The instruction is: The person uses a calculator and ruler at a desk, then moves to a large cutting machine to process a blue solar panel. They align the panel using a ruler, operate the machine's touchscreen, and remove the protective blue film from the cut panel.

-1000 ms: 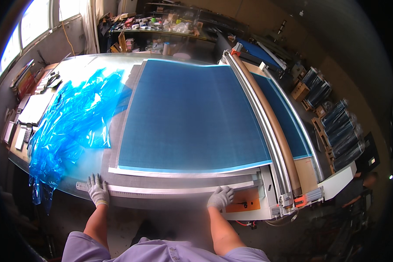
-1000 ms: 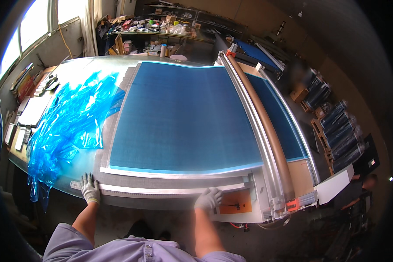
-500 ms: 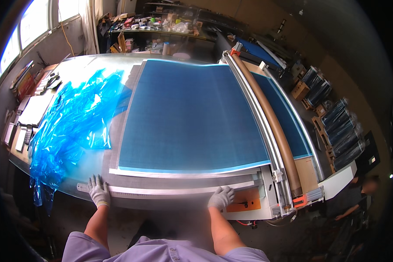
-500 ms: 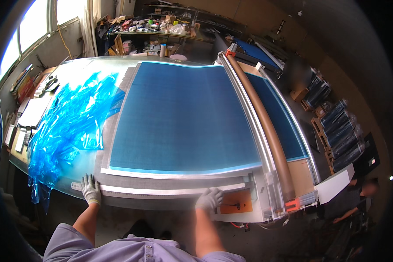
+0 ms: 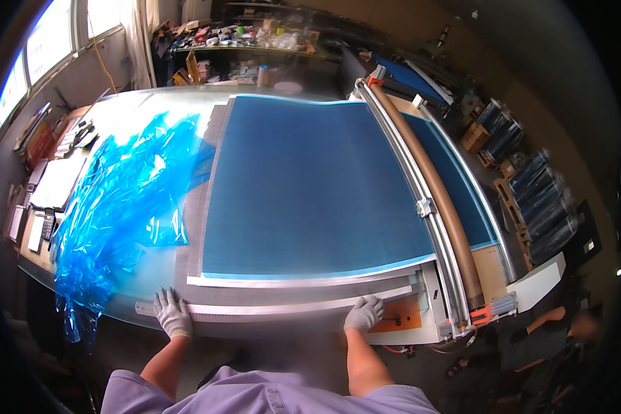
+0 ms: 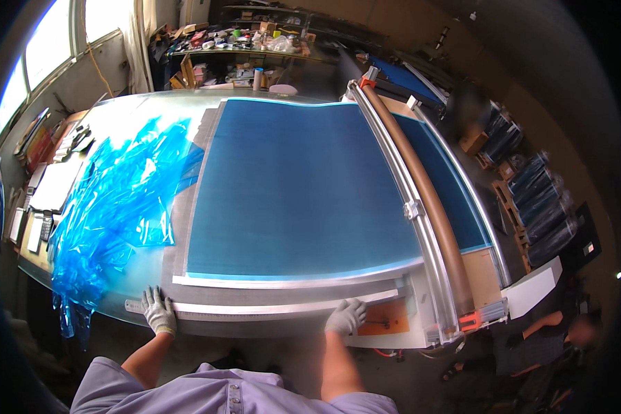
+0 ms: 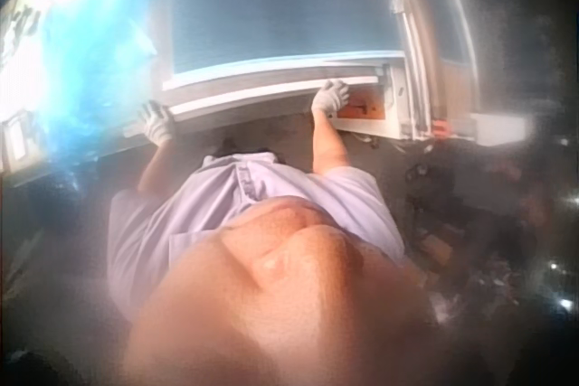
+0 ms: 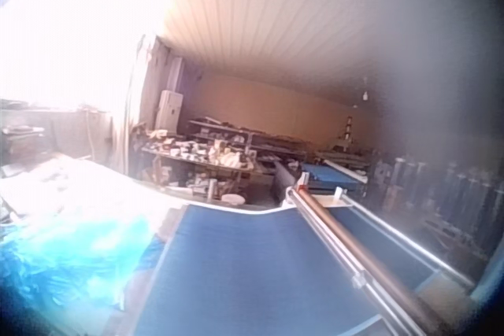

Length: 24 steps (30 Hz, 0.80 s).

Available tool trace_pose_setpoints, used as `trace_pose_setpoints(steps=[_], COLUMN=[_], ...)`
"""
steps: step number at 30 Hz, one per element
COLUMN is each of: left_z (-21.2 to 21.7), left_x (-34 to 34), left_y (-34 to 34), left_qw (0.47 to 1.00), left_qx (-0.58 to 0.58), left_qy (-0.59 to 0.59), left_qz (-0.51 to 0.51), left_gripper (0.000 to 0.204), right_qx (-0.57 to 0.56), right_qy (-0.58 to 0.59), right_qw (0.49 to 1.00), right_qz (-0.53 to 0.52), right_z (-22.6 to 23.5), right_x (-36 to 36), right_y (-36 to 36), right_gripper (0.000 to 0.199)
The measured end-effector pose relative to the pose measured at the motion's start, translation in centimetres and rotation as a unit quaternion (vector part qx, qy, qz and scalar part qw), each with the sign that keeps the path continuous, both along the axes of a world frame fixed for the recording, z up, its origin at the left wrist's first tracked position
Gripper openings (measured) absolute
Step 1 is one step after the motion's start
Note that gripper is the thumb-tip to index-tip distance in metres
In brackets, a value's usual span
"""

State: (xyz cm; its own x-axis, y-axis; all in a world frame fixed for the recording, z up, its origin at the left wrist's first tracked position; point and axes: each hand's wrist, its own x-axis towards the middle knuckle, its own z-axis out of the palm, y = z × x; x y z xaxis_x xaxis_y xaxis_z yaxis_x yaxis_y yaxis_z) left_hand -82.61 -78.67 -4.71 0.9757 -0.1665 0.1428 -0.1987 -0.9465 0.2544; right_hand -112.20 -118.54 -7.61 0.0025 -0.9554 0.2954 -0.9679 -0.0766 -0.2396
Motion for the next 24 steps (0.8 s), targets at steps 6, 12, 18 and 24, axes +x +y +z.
trace_pose_setpoints(steps=[6, 12, 18, 24], left_z=[0.1, -0.9, -0.2, 1.9], left_x=[0.0, 0.4, 0.1, -0.8], left_y=[0.1, 1.0, -1.3, -10.9], left_qw=[0.999, 0.997, 0.979, 0.921], left_qx=[-0.001, -0.024, -0.035, -0.048], left_qy=[-0.013, -0.013, -0.065, -0.033], left_qz=[-0.03, -0.065, -0.19, -0.384], left_gripper=[0.057, 0.06, 0.064, 0.066], right_qx=[0.0, -0.041, -0.042, 0.0], right_qy=[-0.008, 0.032, 0.014, -0.076], right_qw=[1.0, 0.999, 0.997, 0.996], right_qz=[0.011, 0.015, 0.063, 0.047], right_z=[0.6, -0.8, 0.1, -0.9], right_x=[0.0, -0.2, -1.3, -3.6], right_y=[0.3, 0.1, -0.2, -5.0], right_gripper=[0.03, 0.033, 0.03, 0.026])
